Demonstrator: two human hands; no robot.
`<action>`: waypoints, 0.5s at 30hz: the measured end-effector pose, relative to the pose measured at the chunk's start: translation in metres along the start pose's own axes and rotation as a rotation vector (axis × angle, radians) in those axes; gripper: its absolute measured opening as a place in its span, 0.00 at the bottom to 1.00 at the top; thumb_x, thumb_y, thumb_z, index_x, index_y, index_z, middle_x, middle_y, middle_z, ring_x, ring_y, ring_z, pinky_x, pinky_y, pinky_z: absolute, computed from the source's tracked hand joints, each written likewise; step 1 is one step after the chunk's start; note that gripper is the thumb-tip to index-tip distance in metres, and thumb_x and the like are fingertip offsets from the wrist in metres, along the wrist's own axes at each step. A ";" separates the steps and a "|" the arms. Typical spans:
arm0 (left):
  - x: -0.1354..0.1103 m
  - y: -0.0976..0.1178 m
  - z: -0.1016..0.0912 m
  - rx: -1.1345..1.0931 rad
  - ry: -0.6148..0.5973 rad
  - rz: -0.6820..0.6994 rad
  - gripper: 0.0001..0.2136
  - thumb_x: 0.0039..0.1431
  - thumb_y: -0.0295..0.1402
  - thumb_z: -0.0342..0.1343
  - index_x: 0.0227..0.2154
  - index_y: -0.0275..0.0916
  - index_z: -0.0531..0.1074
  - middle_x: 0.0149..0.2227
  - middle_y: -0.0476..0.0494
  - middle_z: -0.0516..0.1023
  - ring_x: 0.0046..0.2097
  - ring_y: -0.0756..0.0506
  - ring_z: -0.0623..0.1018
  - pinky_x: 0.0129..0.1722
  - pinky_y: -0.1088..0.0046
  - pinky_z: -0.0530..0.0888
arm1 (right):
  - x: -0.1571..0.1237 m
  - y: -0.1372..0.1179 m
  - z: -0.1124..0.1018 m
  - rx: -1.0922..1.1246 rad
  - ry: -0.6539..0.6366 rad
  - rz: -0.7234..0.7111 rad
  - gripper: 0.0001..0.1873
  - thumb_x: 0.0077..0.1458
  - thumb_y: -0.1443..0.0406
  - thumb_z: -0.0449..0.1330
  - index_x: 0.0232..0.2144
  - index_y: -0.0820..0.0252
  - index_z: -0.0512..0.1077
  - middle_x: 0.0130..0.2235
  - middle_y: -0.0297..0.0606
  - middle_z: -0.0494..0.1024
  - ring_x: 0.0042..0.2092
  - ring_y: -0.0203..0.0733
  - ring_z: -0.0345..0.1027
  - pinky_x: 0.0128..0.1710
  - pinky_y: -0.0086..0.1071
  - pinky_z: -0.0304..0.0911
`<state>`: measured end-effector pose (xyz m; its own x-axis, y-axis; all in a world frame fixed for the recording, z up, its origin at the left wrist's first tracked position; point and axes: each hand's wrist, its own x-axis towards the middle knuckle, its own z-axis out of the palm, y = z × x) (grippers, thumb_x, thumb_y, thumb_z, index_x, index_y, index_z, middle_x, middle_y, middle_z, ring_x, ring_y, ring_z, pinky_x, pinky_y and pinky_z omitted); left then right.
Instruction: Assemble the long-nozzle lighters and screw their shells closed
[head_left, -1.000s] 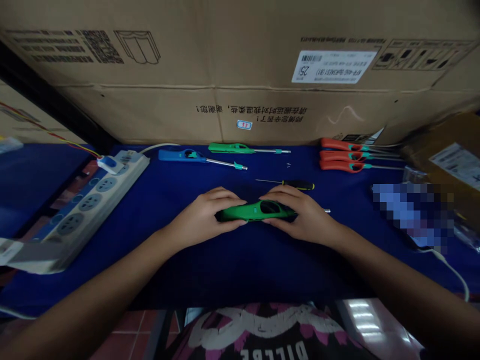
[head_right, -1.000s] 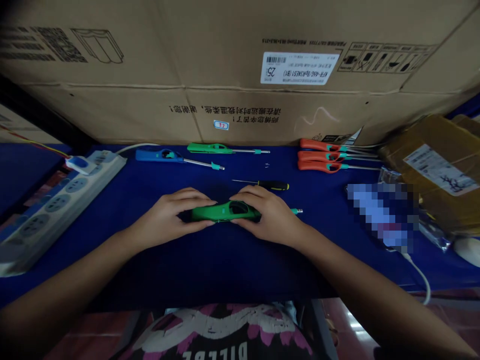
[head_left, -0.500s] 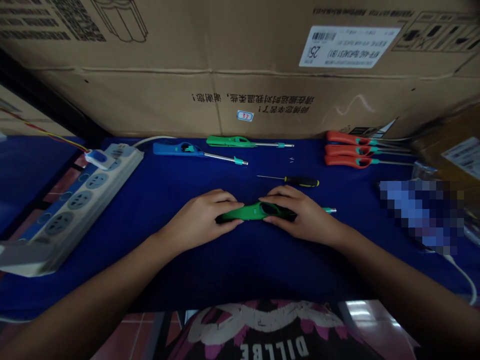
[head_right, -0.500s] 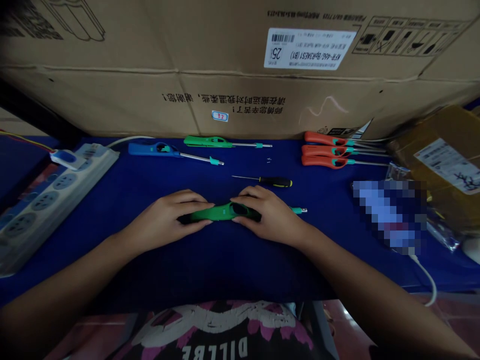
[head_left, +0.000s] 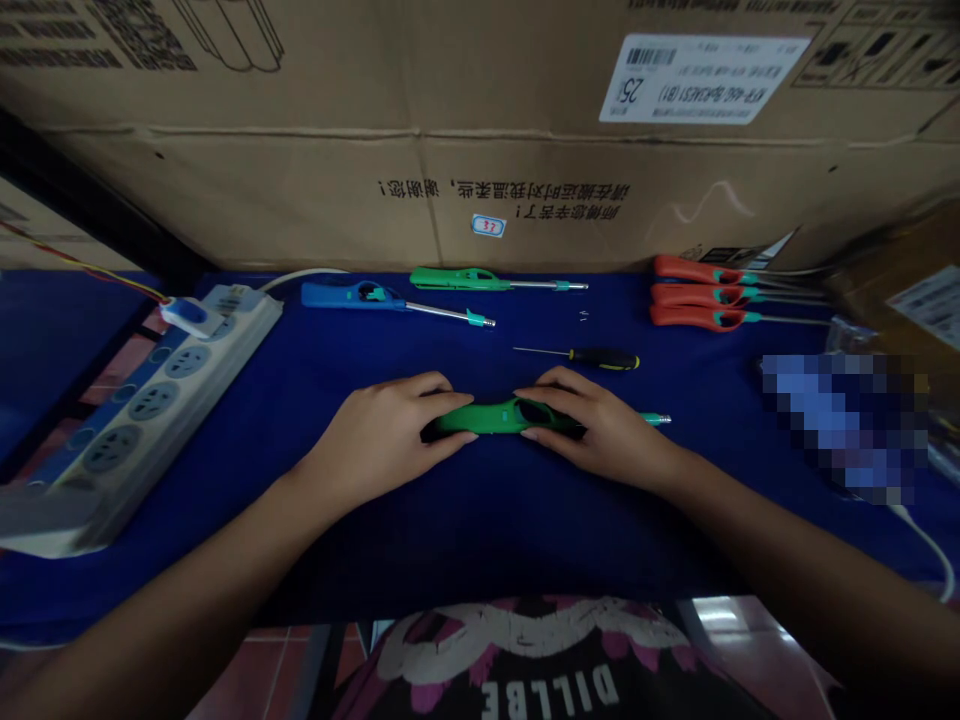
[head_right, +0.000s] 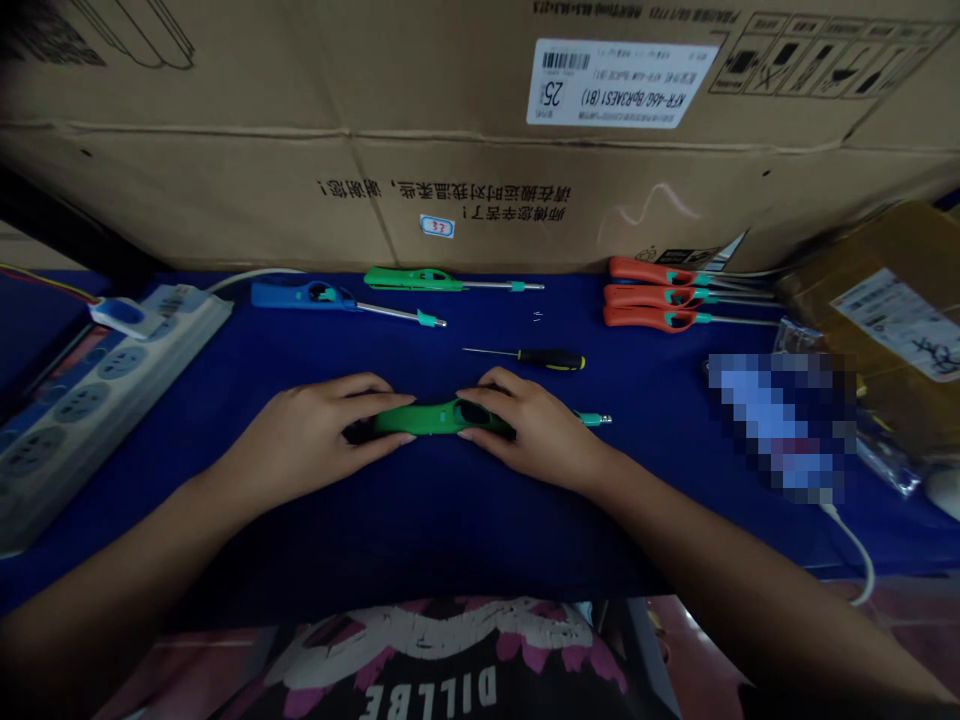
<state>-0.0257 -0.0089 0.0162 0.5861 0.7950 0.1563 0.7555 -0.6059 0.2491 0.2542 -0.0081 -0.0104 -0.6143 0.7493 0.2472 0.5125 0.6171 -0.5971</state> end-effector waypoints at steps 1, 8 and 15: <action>0.000 -0.001 0.000 -0.040 -0.018 0.001 0.15 0.64 0.43 0.61 0.50 0.47 0.79 0.47 0.48 0.79 0.39 0.45 0.82 0.32 0.71 0.75 | 0.000 0.000 0.000 -0.007 0.002 -0.004 0.21 0.64 0.60 0.61 0.58 0.58 0.72 0.50 0.45 0.73 0.49 0.45 0.74 0.52 0.41 0.72; 0.001 -0.005 0.001 -0.241 -0.024 0.023 0.14 0.64 0.39 0.61 0.50 0.42 0.79 0.46 0.45 0.79 0.39 0.46 0.82 0.39 0.70 0.78 | -0.001 -0.001 0.000 -0.033 0.007 -0.020 0.21 0.64 0.61 0.61 0.58 0.57 0.71 0.50 0.45 0.73 0.50 0.46 0.74 0.52 0.42 0.73; 0.001 -0.004 0.005 -0.204 -0.029 0.009 0.14 0.63 0.40 0.62 0.50 0.44 0.79 0.47 0.46 0.79 0.41 0.45 0.82 0.39 0.70 0.78 | 0.000 -0.001 0.000 0.016 0.019 -0.009 0.20 0.64 0.61 0.62 0.57 0.57 0.72 0.51 0.46 0.74 0.51 0.46 0.74 0.53 0.42 0.73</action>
<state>-0.0271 -0.0060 0.0105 0.6027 0.7869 0.1326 0.6773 -0.5923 0.4363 0.2534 -0.0084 -0.0099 -0.6077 0.7480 0.2669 0.4972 0.6204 -0.6066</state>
